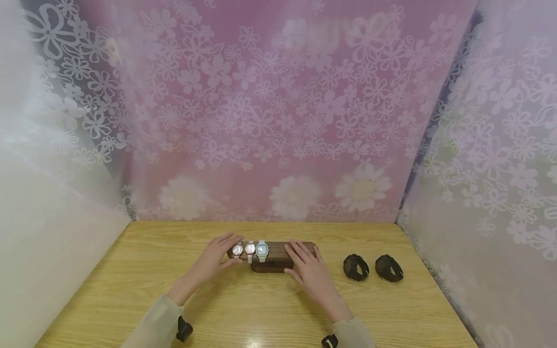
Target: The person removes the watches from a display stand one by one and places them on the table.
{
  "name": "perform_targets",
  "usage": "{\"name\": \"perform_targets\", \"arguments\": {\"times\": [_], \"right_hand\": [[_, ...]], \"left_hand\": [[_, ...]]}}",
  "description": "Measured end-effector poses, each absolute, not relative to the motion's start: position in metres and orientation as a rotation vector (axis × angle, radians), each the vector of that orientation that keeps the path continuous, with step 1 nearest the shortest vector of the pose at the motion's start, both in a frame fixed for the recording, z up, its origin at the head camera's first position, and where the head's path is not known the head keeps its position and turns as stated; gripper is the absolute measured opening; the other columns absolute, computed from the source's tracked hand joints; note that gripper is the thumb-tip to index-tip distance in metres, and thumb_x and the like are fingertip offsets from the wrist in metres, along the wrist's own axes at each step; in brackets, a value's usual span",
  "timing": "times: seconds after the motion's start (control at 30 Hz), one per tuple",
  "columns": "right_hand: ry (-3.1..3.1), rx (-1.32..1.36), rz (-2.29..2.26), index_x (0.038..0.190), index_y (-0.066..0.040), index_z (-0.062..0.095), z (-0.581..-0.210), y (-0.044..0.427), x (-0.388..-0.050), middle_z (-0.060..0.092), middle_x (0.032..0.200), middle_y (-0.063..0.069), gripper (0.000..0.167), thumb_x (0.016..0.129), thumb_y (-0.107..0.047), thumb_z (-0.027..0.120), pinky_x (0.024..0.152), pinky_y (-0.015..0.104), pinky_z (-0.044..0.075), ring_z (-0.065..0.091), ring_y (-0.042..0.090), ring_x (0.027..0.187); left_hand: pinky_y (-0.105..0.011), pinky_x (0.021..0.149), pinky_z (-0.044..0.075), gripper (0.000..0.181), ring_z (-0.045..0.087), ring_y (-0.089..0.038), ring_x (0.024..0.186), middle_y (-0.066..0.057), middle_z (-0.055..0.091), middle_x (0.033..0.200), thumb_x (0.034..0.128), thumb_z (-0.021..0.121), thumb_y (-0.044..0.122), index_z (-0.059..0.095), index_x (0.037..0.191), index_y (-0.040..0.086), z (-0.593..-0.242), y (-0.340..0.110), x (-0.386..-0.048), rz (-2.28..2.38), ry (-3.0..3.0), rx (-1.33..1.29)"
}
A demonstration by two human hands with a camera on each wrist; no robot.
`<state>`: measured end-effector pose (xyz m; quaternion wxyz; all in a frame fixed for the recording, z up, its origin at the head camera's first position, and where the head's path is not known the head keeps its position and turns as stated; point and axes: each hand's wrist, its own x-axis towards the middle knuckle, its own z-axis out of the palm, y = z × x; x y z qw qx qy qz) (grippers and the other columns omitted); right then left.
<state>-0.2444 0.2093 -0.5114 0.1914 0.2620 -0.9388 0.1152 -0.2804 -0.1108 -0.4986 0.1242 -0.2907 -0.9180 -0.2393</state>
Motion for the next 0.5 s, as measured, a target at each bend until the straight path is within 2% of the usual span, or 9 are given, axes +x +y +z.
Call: {"name": "perform_targets", "arguments": {"times": [0.27,0.5], "right_hand": [[-2.606,0.742,0.346,0.152,-0.011,0.048,-0.5117,0.208,-0.244,0.039,0.16,0.009,0.066,0.095,-0.035,0.07,0.116,0.067,0.029,0.041,0.034,0.144],[-2.605,0.739,0.348,0.152,-0.012,0.049,-0.5095,0.208,-0.2442,0.04,0.16,0.009,0.066,0.095,-0.034,0.072,0.115,0.068,0.029,0.042,0.033,0.144]], "left_hand": [[-0.067,0.118,0.026,0.063,0.044,-0.037,0.142,-0.011,0.058,0.145,0.0902,0.074,0.038,0.056,0.145,0.012,-0.4966,-0.1129,-0.2837,-0.626,-2.637,-0.88],[-0.064,0.117,0.029,0.064,0.051,-0.036,0.136,-0.012,0.061,0.141,0.089,0.073,0.045,0.059,0.142,0.012,-0.4955,-0.1172,-0.287,-0.523,-2.618,-0.848]]}}
